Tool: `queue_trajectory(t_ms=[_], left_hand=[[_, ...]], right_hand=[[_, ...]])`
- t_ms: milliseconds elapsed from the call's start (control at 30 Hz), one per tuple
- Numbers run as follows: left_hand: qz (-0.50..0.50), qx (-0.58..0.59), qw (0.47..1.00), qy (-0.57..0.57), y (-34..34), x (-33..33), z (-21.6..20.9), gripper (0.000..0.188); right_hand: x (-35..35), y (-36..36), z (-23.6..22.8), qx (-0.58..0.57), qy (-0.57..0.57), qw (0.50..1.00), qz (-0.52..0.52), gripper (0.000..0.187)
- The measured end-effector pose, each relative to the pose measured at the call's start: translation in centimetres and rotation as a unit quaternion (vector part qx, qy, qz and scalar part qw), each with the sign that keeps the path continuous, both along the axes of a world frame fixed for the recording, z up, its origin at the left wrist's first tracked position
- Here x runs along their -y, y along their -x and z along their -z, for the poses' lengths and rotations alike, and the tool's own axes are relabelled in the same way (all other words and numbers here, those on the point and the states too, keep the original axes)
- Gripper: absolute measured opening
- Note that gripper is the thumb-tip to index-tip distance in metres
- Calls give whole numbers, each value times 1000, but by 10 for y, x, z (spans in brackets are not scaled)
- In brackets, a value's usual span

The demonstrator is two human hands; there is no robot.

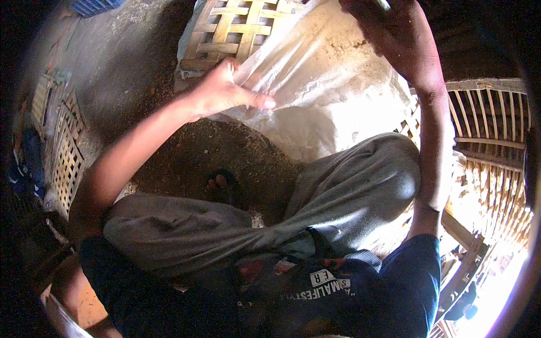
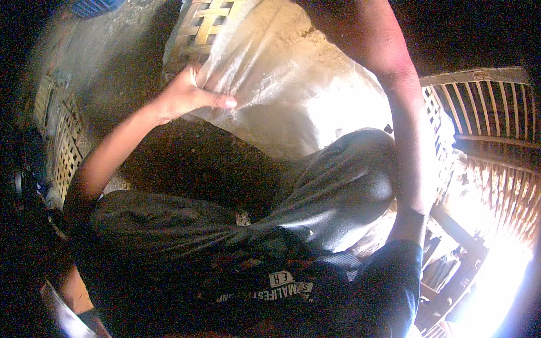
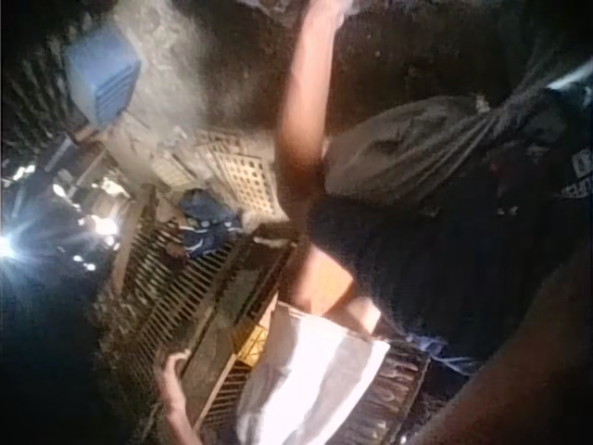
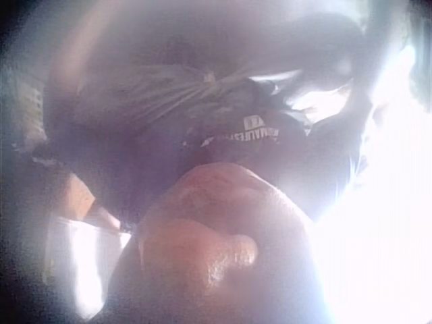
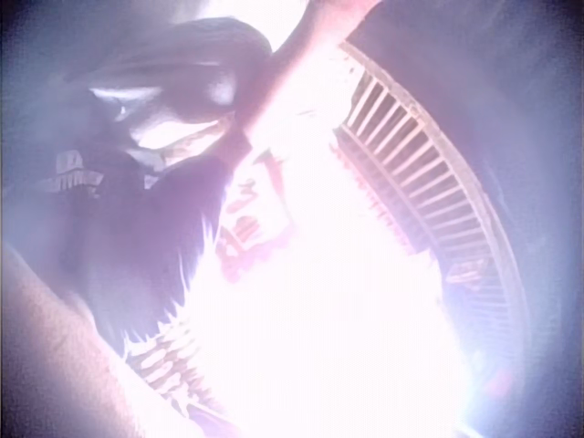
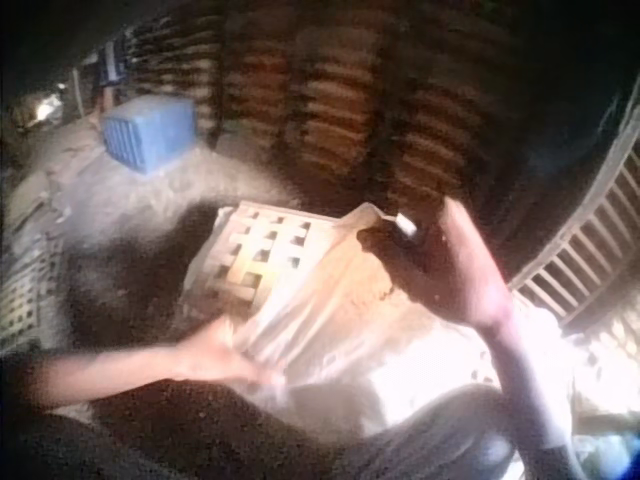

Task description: The person sits on the floor and assembles a bamboo tray by placing a plastic sheet over a pile of grains and fitting a woven bamboo frame on top. They then use a small wooden block to tap and secure the frame edges before lifting the assembled unit.

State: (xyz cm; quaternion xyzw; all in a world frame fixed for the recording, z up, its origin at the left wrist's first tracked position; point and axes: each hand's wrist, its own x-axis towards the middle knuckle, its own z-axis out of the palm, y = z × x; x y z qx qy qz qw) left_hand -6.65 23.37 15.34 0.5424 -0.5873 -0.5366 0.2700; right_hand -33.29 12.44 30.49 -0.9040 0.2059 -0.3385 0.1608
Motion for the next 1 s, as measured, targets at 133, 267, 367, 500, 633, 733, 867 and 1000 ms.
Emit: queue_trajectory(t_ms=[133,267,367,500,633,733,867,1000], left_hand=[[50,-78,995,-44,0,-4,-27,53],[22,-160,986,-47,16,4,-47,42],[31,-149,988,12,24,-1,-37,47],[96,-75,992,-19,8,-9,-12,65],[132,16,991,-8,-2,-7,-20,83],[65,-116,989,-68,12,-5,-40,70],[88,-97,991,9,16,5,-37,57],[168,79,982,-21,-4,1,-33,57]], right_hand=[[-1,-6,3,-60,61,996,8,24],[-16,-9,-3,-75,-27,996,33,26],[-3,-13,1,-61,-3,998,-4,27],[-22,-13,-13,-67,74,992,80,26],[-21,-13,-14,-86,35,995,32,22],[-16,-15,-10,-110,-34,992,47,17],[-25,-22,-24,-157,-123,967,156,15],[-18,-6,-6,-78,65,979,174,17]])
